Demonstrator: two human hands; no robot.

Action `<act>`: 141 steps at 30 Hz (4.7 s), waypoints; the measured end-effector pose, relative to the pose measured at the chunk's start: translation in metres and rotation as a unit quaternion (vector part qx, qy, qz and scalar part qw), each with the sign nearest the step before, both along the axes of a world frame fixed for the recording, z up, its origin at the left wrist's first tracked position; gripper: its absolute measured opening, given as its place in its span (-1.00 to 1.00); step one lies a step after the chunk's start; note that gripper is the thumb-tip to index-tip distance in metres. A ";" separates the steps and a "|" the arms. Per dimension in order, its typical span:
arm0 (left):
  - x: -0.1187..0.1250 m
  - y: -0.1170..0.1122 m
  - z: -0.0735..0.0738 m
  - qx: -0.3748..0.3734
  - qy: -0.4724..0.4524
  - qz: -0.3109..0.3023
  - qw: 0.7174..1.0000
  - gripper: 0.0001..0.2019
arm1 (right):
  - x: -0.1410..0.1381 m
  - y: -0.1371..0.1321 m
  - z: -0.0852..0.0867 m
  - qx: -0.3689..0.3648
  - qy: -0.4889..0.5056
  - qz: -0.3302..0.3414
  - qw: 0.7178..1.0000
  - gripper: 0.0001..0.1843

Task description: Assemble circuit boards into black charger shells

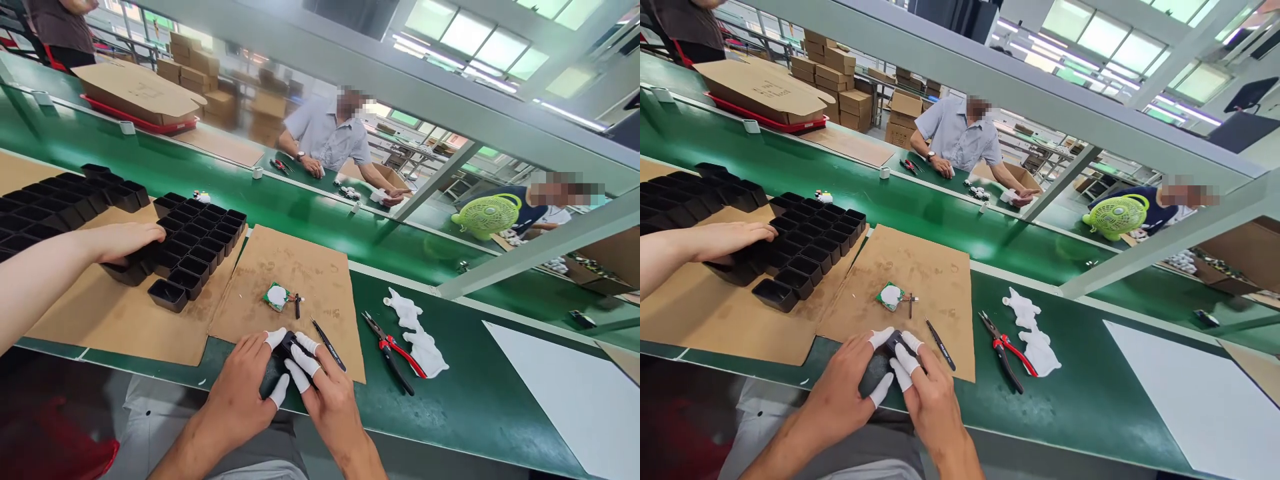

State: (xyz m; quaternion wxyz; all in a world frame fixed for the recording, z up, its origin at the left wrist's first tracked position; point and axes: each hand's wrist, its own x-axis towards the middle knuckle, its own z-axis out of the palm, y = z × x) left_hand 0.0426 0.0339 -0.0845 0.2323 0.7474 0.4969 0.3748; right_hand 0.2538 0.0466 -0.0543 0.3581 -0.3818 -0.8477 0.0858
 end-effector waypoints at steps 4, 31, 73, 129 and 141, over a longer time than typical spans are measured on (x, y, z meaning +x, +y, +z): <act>-0.001 -0.002 -0.003 -0.026 -0.055 0.030 0.998 -0.44 | 0.001 -0.003 0.010 0.028 0.008 -0.023 0.999 -0.35; 0.000 -0.002 -0.013 -0.054 -0.105 0.091 0.989 -0.46 | -0.005 -0.003 -0.010 0.060 -0.044 -0.082 0.994 -0.44; 0.000 -0.004 -0.018 -0.031 -0.057 0.117 0.991 -0.54 | -0.017 -0.027 0.018 -0.402 0.606 -0.077 0.682 -0.57; 0.003 -0.002 -0.018 0.061 0.018 0.125 0.990 -0.63 | 0.010 -0.006 -0.020 -0.218 0.482 -0.216 0.820 -0.61; 0.003 -0.002 -0.017 0.076 0.030 0.117 0.990 -0.60 | -0.011 -0.017 -0.021 -0.008 0.128 -0.135 0.982 -0.42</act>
